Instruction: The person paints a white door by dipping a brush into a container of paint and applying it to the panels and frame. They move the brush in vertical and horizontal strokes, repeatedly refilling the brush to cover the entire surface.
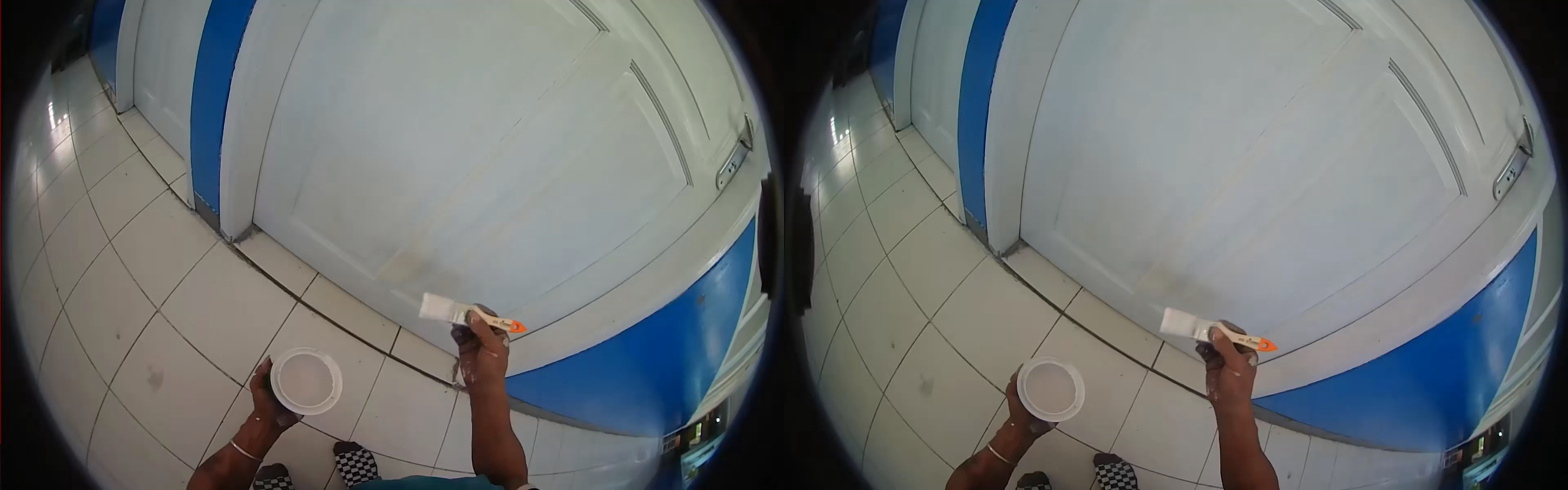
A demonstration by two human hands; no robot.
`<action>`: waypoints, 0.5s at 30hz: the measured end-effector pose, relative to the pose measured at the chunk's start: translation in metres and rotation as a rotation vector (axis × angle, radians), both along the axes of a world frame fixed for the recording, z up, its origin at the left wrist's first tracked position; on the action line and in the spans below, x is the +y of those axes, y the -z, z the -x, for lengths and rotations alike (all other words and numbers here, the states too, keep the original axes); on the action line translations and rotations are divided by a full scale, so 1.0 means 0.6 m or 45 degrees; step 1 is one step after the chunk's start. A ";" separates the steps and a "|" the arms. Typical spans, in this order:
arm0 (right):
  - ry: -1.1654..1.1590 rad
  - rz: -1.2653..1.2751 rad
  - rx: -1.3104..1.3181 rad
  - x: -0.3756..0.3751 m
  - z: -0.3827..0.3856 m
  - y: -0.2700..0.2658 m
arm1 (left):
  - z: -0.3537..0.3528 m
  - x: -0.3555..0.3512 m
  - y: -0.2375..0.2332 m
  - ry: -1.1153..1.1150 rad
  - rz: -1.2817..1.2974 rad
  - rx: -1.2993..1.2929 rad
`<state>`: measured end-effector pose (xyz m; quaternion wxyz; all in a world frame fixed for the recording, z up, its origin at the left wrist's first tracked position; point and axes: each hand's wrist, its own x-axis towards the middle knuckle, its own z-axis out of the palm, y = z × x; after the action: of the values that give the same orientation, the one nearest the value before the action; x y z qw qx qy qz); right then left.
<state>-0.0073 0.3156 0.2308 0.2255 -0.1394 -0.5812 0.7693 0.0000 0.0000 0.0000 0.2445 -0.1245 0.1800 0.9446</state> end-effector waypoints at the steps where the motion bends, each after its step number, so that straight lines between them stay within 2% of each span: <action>1: 0.091 -0.044 0.075 -0.001 0.008 -0.004 | -0.006 -0.015 -0.016 0.016 0.037 0.039; 2: 0.185 -0.089 0.149 -0.003 0.015 -0.005 | -0.015 -0.028 -0.033 0.035 0.072 0.075; 3: 0.207 -0.348 0.159 0.026 0.035 -0.001 | -0.020 -0.006 -0.031 0.017 -0.042 0.040; 5: 0.262 -0.780 0.213 0.032 0.084 0.061 | -0.020 -0.051 -0.025 -0.013 -0.185 0.011; 6: 0.189 -0.946 0.284 0.018 0.102 0.097 | -0.031 -0.078 -0.027 -0.034 -0.309 0.025; 9: 0.065 -1.522 0.404 0.007 0.149 0.175 | -0.058 -0.122 -0.007 -0.136 -0.370 -0.017; 12: -0.023 -1.621 0.334 0.013 0.185 0.217 | -0.087 -0.152 -0.016 -0.202 -0.568 0.014; 15: 0.137 -1.741 0.508 0.027 0.207 0.157 | -0.097 -0.169 -0.023 -0.255 -0.668 0.060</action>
<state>-0.1318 0.3318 0.1365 0.4019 0.1481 -0.8735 0.2314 0.0584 -0.1014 0.0137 0.1694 -0.0523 -0.0782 0.9811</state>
